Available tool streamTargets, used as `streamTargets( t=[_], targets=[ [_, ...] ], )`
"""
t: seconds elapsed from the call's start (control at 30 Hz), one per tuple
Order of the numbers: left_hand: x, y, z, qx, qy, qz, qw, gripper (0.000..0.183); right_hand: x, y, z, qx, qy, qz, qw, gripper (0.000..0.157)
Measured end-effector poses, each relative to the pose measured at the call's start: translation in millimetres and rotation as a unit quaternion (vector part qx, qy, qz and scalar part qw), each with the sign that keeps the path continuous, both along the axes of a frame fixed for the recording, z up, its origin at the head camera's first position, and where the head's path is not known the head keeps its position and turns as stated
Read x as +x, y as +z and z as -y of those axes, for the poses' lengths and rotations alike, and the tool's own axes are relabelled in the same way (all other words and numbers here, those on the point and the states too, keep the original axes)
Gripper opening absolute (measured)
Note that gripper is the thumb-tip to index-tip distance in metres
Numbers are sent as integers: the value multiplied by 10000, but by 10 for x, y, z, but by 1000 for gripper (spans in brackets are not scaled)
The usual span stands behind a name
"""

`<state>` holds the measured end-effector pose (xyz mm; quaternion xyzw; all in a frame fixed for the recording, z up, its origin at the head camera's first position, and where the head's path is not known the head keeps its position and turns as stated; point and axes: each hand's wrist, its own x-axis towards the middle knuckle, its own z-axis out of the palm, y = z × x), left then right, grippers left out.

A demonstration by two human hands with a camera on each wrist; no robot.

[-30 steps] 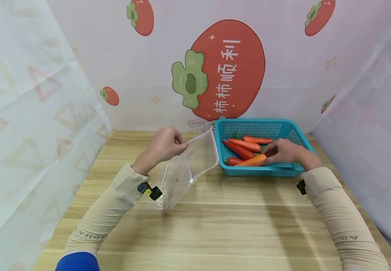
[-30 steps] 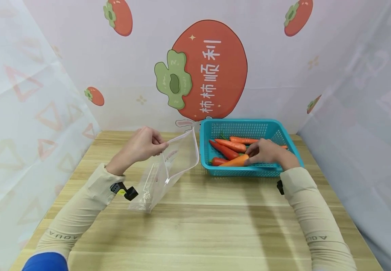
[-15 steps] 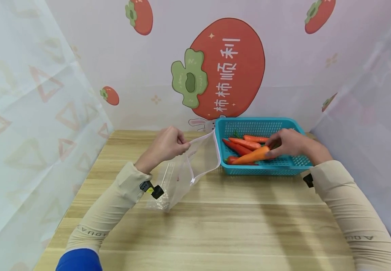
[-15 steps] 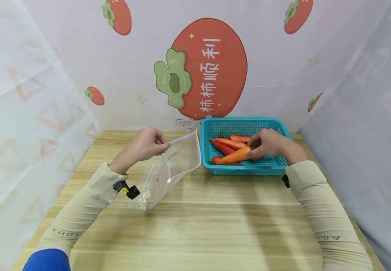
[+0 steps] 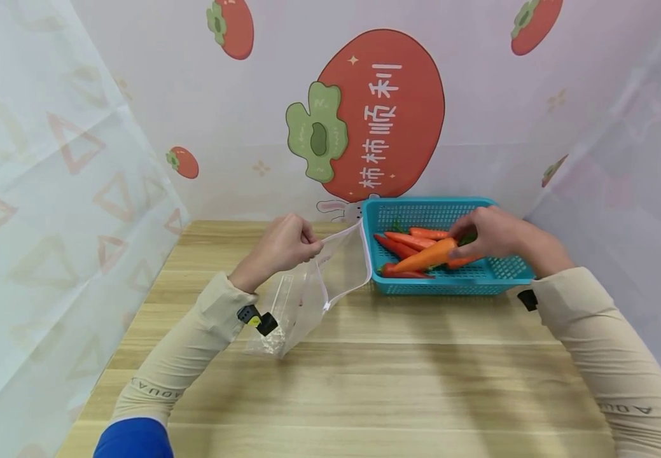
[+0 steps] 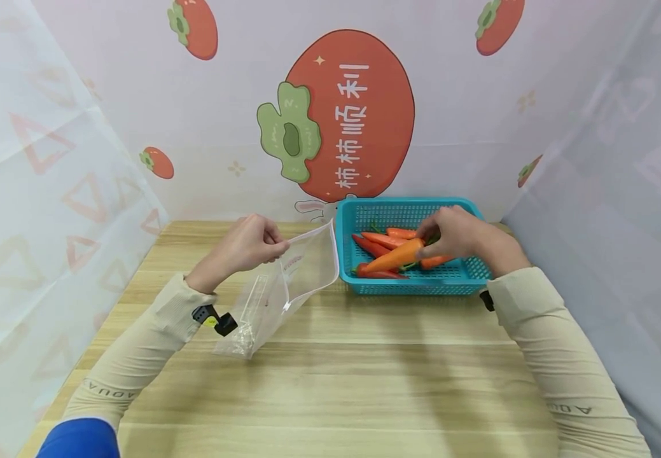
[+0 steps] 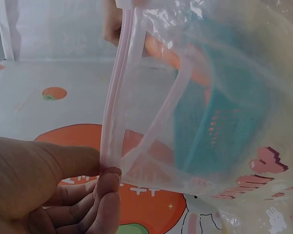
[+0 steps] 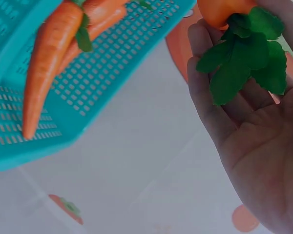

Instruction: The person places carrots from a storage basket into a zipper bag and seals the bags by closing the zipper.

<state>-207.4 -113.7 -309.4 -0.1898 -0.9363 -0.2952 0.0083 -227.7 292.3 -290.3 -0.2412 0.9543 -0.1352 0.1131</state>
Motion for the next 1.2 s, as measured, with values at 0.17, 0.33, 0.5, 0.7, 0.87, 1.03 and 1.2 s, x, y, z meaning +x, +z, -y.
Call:
streamTargets(
  t=[0.17, 0.33, 0.5, 0.7, 0.87, 1.03, 1.2],
  targets=[
    [-4, 6, -19, 29, -32, -66, 10000, 18, 49, 125, 55, 27, -26, -77, 10000, 38],
    [-7, -2, -21, 46, -45, -70, 10000, 18, 91, 238, 102, 109, -74, -152, 9998, 34],
    [-5, -7, -26, 45, -74, -41, 10000, 18, 121, 354, 145, 175, 56, -273, 9995, 34],
    [-5, -5, -37, 20, -65, -64, 10000, 18, 167, 501, 221, 159, 57, -437, 9989, 28],
    [-11, -13, -49, -54, -72, -104, 9999, 19, 212, 585, 267, 107, 41, -493, 9987, 30],
    [-16, -25, -73, -89, -87, -88, 9999, 21, 241, 628, 328, 72, 67, -557, 9984, 30],
    [-16, -37, -87, -128, -82, -86, 9998, 22, 238, 605, 413, 114, 181, -622, 9978, 29]
  ],
)
